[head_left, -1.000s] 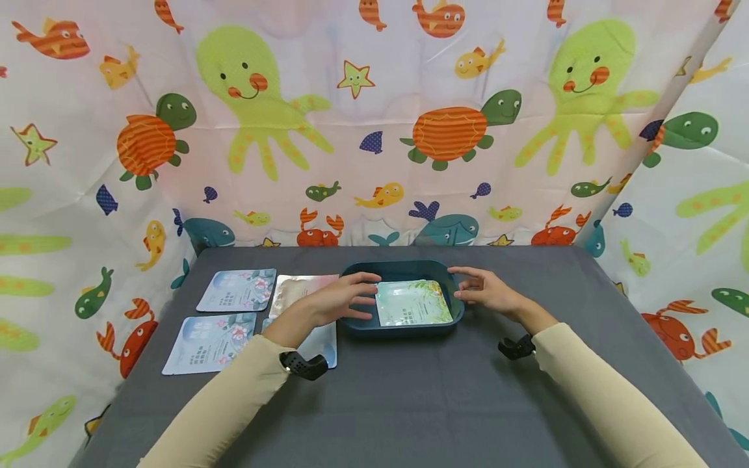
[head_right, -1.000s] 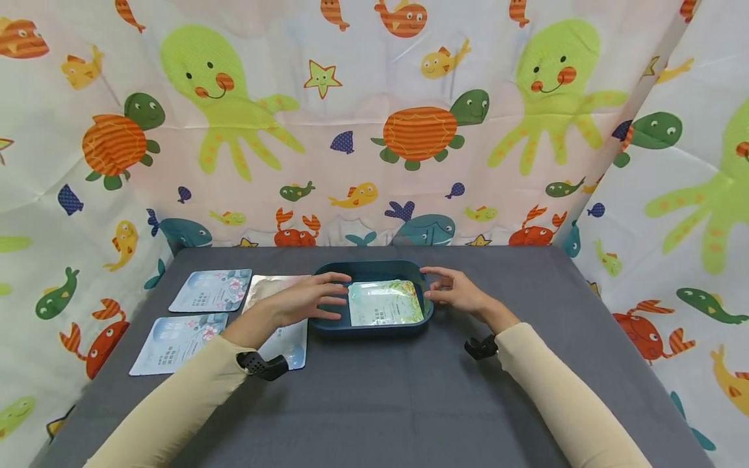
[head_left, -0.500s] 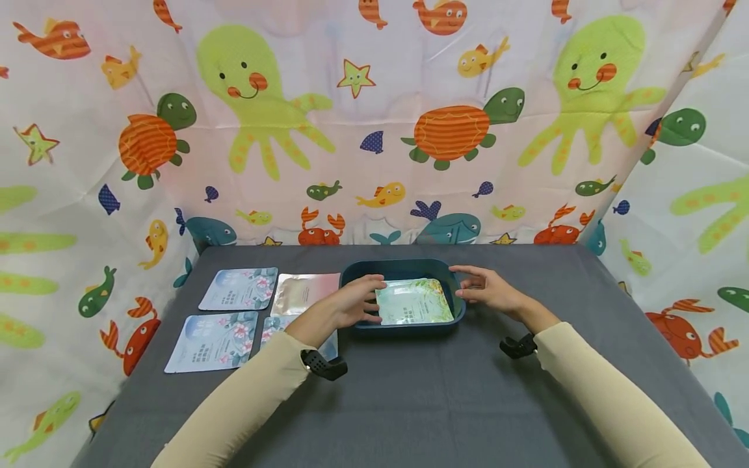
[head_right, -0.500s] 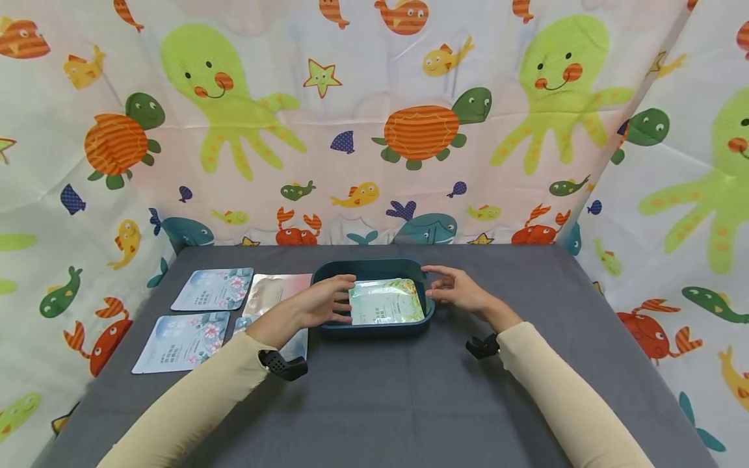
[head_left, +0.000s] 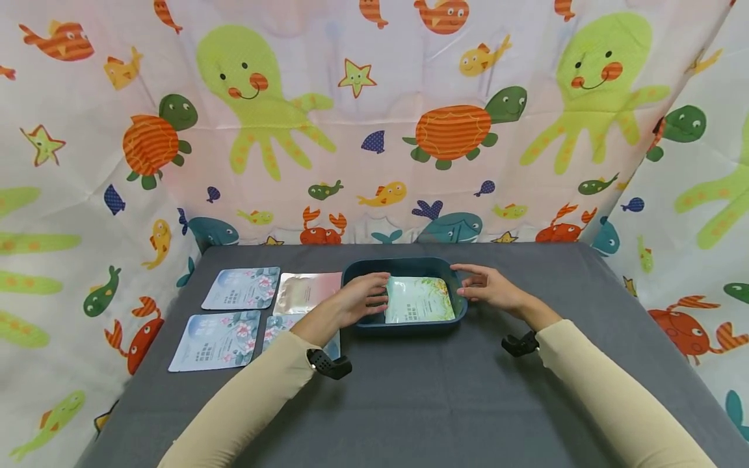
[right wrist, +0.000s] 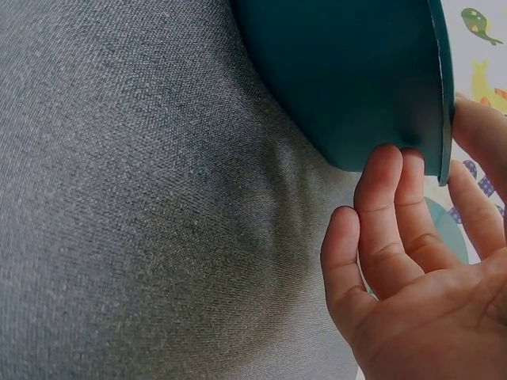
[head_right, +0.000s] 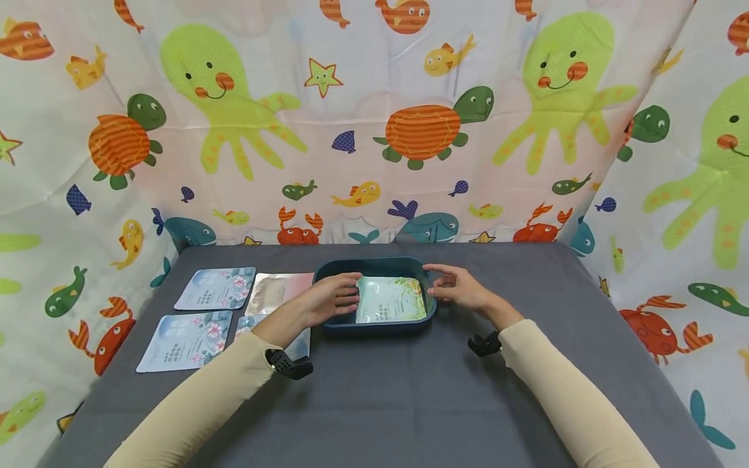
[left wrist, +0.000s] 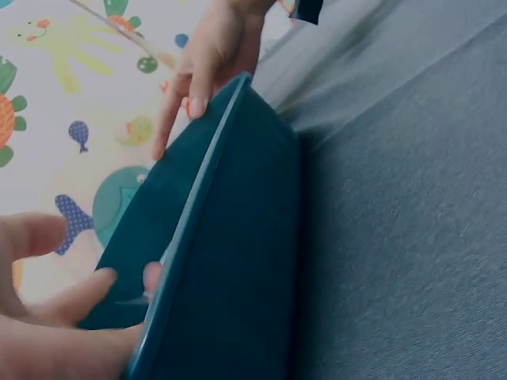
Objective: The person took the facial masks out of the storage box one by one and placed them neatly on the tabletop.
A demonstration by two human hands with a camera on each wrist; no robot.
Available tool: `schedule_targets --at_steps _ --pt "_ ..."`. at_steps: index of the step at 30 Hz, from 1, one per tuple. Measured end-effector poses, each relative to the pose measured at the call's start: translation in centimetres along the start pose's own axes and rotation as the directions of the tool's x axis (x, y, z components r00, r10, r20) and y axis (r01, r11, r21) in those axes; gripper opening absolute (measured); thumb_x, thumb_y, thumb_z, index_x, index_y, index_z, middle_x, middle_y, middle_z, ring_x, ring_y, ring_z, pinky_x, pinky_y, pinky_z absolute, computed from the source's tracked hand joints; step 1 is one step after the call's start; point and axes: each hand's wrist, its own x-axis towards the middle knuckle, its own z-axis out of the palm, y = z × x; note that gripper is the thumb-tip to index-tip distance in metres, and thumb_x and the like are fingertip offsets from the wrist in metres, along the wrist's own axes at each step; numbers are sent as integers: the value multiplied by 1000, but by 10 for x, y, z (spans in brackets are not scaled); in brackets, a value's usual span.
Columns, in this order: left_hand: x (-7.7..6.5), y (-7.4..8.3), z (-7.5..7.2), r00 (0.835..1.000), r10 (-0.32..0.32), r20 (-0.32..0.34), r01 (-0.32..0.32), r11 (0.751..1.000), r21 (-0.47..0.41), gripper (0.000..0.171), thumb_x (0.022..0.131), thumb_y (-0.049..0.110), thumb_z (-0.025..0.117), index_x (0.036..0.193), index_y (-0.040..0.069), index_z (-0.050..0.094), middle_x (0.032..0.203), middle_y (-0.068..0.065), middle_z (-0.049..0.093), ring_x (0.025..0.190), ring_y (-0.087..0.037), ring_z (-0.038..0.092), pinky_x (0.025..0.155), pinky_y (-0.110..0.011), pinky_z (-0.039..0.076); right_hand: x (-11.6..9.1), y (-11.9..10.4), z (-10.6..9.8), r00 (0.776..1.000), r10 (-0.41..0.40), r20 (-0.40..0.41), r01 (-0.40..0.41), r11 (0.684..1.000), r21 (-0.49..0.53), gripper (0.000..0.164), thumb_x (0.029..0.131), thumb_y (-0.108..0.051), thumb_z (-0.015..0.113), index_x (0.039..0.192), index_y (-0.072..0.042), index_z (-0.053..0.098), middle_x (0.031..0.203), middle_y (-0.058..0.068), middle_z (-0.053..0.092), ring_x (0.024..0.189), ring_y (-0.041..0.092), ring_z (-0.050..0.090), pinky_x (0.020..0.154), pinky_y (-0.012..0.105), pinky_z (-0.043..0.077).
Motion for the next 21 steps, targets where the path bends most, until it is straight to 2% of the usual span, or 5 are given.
schedule_targets --at_steps 3,7,14,18,21 --pt "4 -1 1 999 -44 22 42 994 106 50 105 28 52 151 9 46 147 -20 48 110 -23 52 92 -31 48 -1 0 1 1000 -2 4 2 1000 -11 64 99 -23 67 156 -11 39 109 16 60 93 18 58 83 34 54" --pt "9 2 0 997 -70 28 61 972 226 49 103 33 56 142 5 54 142 -16 55 117 -25 56 91 -32 48 -1 -1 2 1000 -11 -4 10 1000 -14 64 99 -22 66 156 -11 38 110 17 59 93 19 58 84 35 54" --pt "17 -1 -2 997 -44 70 30 983 184 42 101 30 59 134 3 60 115 -7 62 98 -20 64 92 -37 50 -3 -2 2 1000 -19 -10 19 999 -28 66 99 -23 66 157 -11 37 114 19 60 93 13 59 87 36 55" --pt "20 -8 -4 993 -9 121 -23 967 254 47 102 23 61 144 6 54 140 -14 57 108 -22 64 104 -45 50 -3 0 4 1000 -22 -8 22 999 -29 66 99 -22 66 157 -10 37 114 19 60 92 12 59 87 36 55" --pt "19 -11 -4 990 11 143 -66 922 382 51 98 15 66 147 9 53 154 -15 46 110 -19 61 103 -41 51 -3 0 5 1000 -23 -6 22 999 -33 66 99 -22 66 157 -10 37 115 19 61 92 11 60 88 36 55"
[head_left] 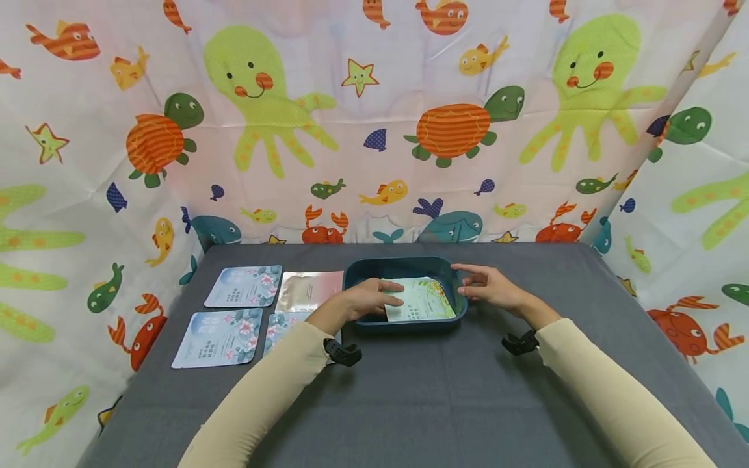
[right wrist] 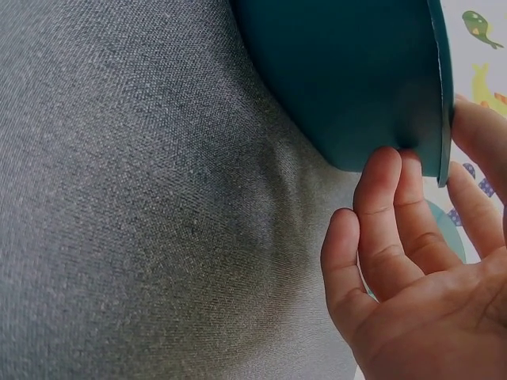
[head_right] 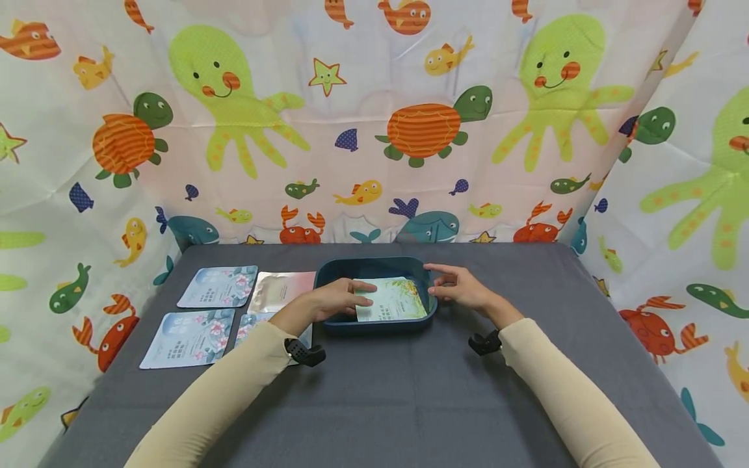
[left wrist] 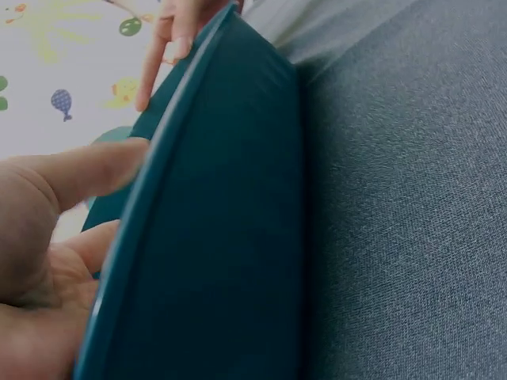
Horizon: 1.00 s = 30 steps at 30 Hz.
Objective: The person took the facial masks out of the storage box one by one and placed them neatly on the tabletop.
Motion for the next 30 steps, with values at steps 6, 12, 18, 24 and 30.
schedule_targets --at_steps 6,12,18,24,30 --pt "1 0 3 998 61 6 -61 993 103 54 90 -2 70 141 12 60 132 -15 59 87 -15 59 71 -24 52 1 0 -1 1000 9 -1 -9 1000 -12 66 99 -23 67 157 -12 37 116 19 61 96 15 60 91 39 55" --pt "1 1 2 995 99 10 -99 995 -3 56 90 -10 66 142 9 59 123 -15 66 90 -15 65 73 -24 56 1 0 -1 1000 20 -10 -20 1000 -19 66 99 -23 67 157 -12 37 118 20 62 99 18 60 93 42 56" --pt "-7 6 -5 992 123 35 -122 992 -41 56 91 -12 63 143 9 57 129 -16 64 97 -16 66 82 -28 60 1 -1 -1 999 31 3 -31 999 -11 67 99 -24 67 157 -11 36 119 21 62 98 17 60 93 40 56" --pt "-18 11 -18 985 161 55 -158 986 -55 57 91 -9 63 144 10 56 135 -15 64 105 -13 66 88 -29 59 1 -2 -2 999 47 5 -47 999 -13 66 99 -23 66 157 -12 37 116 19 61 96 19 59 89 36 56" --pt "-37 16 -39 982 172 84 -164 982 -89 58 91 -6 62 145 14 55 136 -8 63 108 -14 63 86 -25 58 4 -5 -5 999 40 10 -40 999 3 66 99 -23 67 157 -12 37 114 18 61 93 16 60 87 35 56"
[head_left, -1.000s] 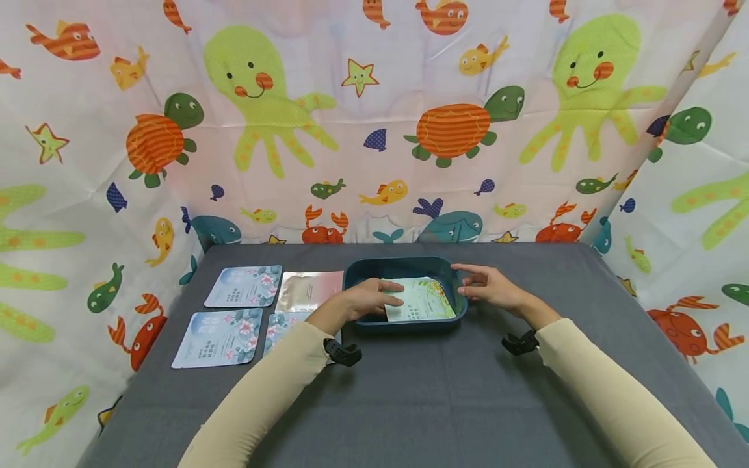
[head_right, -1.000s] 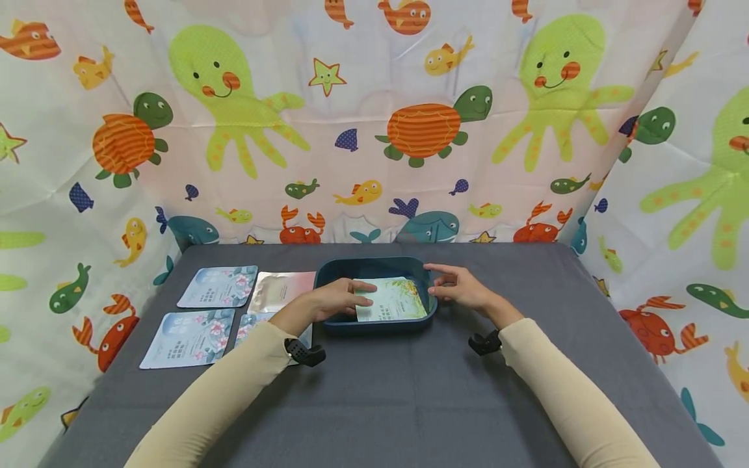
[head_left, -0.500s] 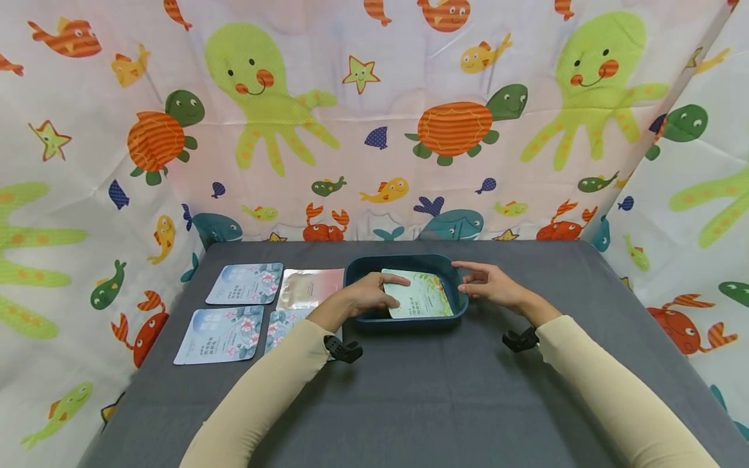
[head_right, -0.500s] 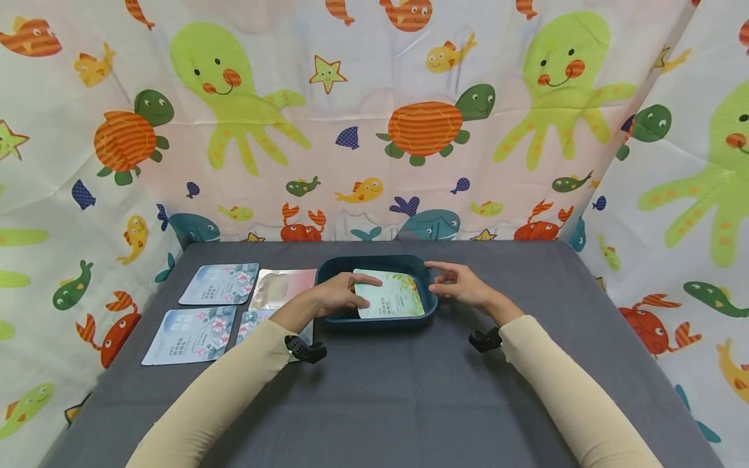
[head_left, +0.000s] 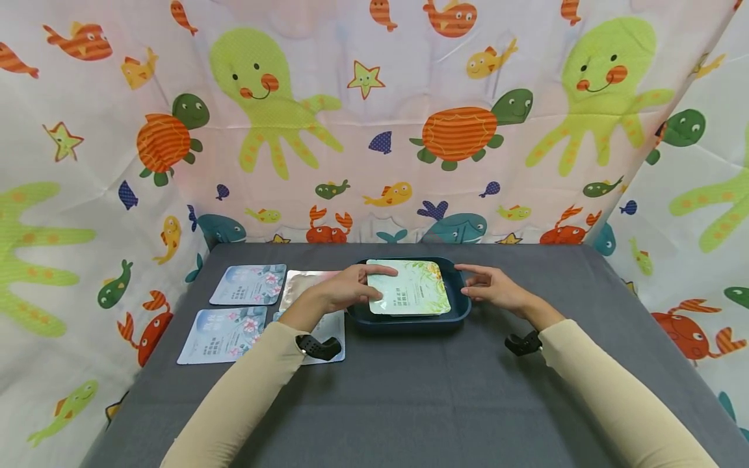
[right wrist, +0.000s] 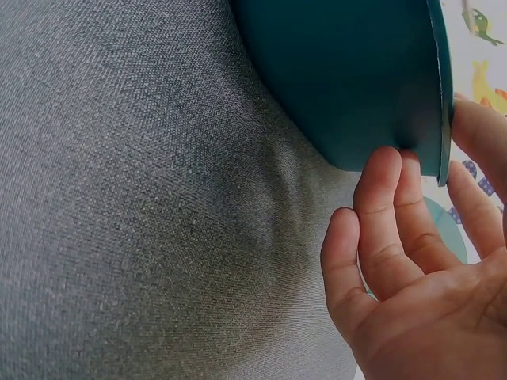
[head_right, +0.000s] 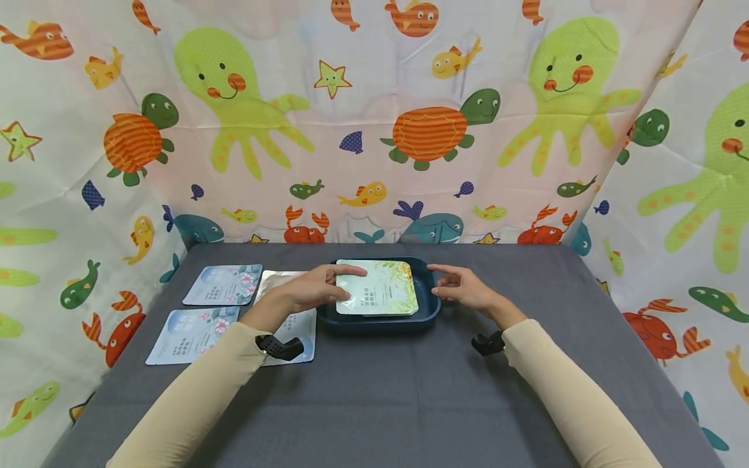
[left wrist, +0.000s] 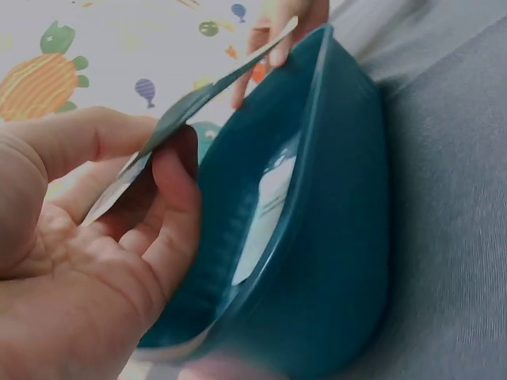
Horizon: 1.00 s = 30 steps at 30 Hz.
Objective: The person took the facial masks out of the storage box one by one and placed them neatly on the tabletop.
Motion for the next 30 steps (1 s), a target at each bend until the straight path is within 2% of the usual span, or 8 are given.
schedule_targets --at_steps 6,10,16,17,19,24,26,30 --pt "-23 -4 -20 998 48 41 -48 999 17 59 92 -5 63 147 13 52 95 8 71 92 -11 64 75 -24 54 1 0 0 1000 -4 7 4 1000 -5 67 99 -25 67 157 -12 37 117 20 61 95 17 61 91 39 56" --pt "-37 -8 -31 995 70 70 -72 997 26 58 93 -4 63 148 10 50 87 8 69 90 -10 63 79 -24 54 2 0 0 1000 -10 10 10 1000 -18 67 99 -25 66 157 -12 36 120 21 61 98 18 61 94 40 56" --pt "-60 -17 -44 994 76 83 -79 996 37 58 93 -2 65 148 9 49 61 11 51 84 -9 61 82 -24 53 0 0 1 1000 -14 -2 14 1000 -22 66 99 -25 66 157 -12 37 121 22 60 100 19 60 93 39 56" --pt "-65 -19 -46 994 75 83 -79 996 34 59 93 -1 65 149 9 49 64 10 55 87 -8 62 83 -25 54 0 1 1 1000 -13 -4 13 1000 -22 66 99 -25 66 157 -13 37 121 23 60 101 20 60 93 39 56" --pt "-74 -26 -53 993 87 79 -91 995 51 59 93 1 66 149 9 49 62 12 48 75 -5 58 86 -25 53 0 1 1 1000 -10 -5 10 1000 -24 66 99 -25 66 157 -13 37 122 23 60 102 21 60 94 39 56" --pt "-103 -42 -72 988 107 109 -111 993 35 57 97 2 62 150 11 47 105 8 62 86 -5 64 92 -27 53 0 2 3 1000 -7 -5 6 1000 -28 67 99 -27 66 157 -14 37 121 22 60 103 22 60 95 40 56" --pt "-116 -47 -79 987 98 128 -99 995 2 57 98 0 59 152 12 44 135 2 58 110 -10 66 94 -29 55 -1 3 4 1000 -8 -5 7 1000 -25 66 99 -26 66 157 -14 36 121 22 60 103 23 60 95 41 56" --pt "-142 -55 -93 991 73 109 -71 997 -18 57 99 -1 56 153 14 42 138 3 62 117 -14 67 93 -31 57 -2 4 5 1000 -6 -7 6 1000 -20 66 99 -26 66 157 -14 36 123 22 59 103 21 59 93 39 56"
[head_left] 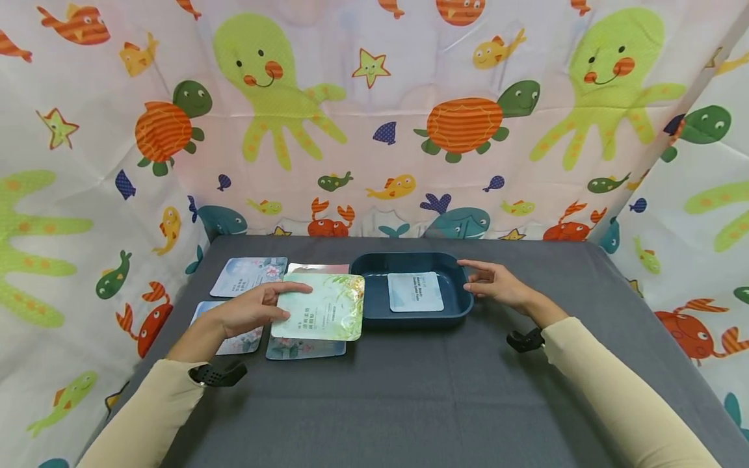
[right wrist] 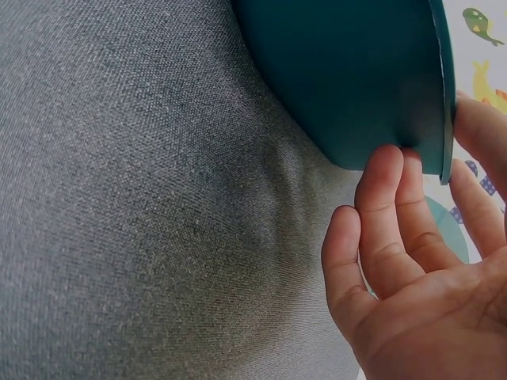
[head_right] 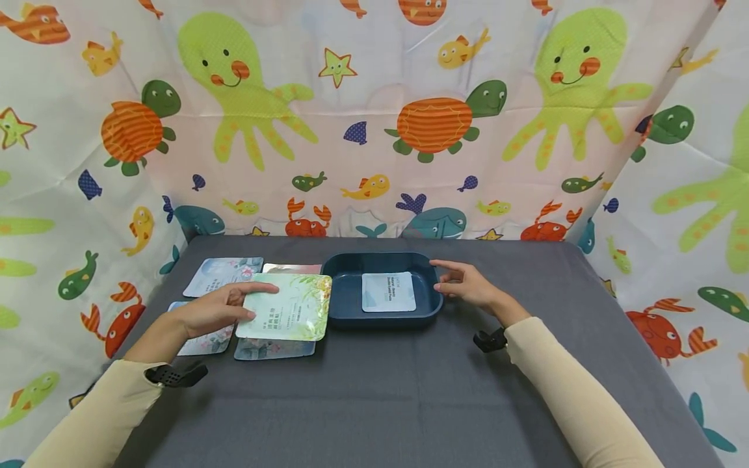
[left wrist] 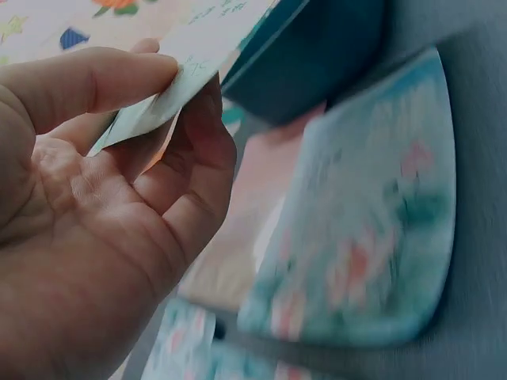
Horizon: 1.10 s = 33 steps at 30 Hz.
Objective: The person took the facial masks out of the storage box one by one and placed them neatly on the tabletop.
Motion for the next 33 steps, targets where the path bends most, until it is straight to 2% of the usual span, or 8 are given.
schedule_targets --at_steps 5,9,14,17,23,28,33 --pt "-33 -5 -14 999 -34 -42 35 998 43 56 100 2 57 153 14 43 138 6 61 117 -10 66 95 -29 56 1 0 0 1000 -3 -14 3 1000 2 66 99 -25 66 157 -13 37 121 19 59 102 19 60 92 38 57" --pt "-64 -11 -23 996 -66 -58 69 997 45 54 101 3 55 152 17 45 136 9 62 116 -10 66 95 -27 56 3 -1 1 1000 -4 -19 4 1000 6 66 99 -26 66 157 -13 37 118 17 60 100 18 60 91 37 57" --pt "-103 -24 -29 991 -119 -52 121 992 38 52 103 6 51 152 24 46 134 10 64 115 -9 66 97 -26 54 3 1 3 1000 8 -9 -7 1000 11 66 99 -26 66 157 -14 37 118 18 59 100 19 59 92 37 56" --pt "-124 -32 -32 988 -150 -45 152 987 44 50 105 7 47 151 26 47 136 15 60 115 -8 64 98 -25 53 3 1 3 1000 14 -2 -14 1000 14 67 99 -26 66 157 -13 36 116 16 60 100 19 59 93 37 56" --pt "-163 -45 -45 979 -201 -40 203 978 44 49 106 10 43 153 23 45 136 22 54 116 -8 62 97 -25 52 5 -2 0 1000 6 21 -6 1000 9 67 99 -26 66 158 -13 35 118 17 60 103 20 59 96 41 56" --pt "-188 -54 -57 964 -264 -36 265 964 25 49 107 11 40 156 16 39 135 32 45 118 -5 58 98 -24 51 6 -5 -3 1000 7 14 -7 1000 4 67 99 -25 66 158 -13 36 120 20 60 104 21 59 98 44 55" --pt "-203 -63 -65 957 -291 6 291 955 -61 50 108 10 37 158 13 32 136 30 46 121 -6 58 99 -23 49 4 -6 -5 1000 4 6 -4 1000 -4 67 99 -25 67 157 -13 37 120 19 60 105 21 59 97 43 56"
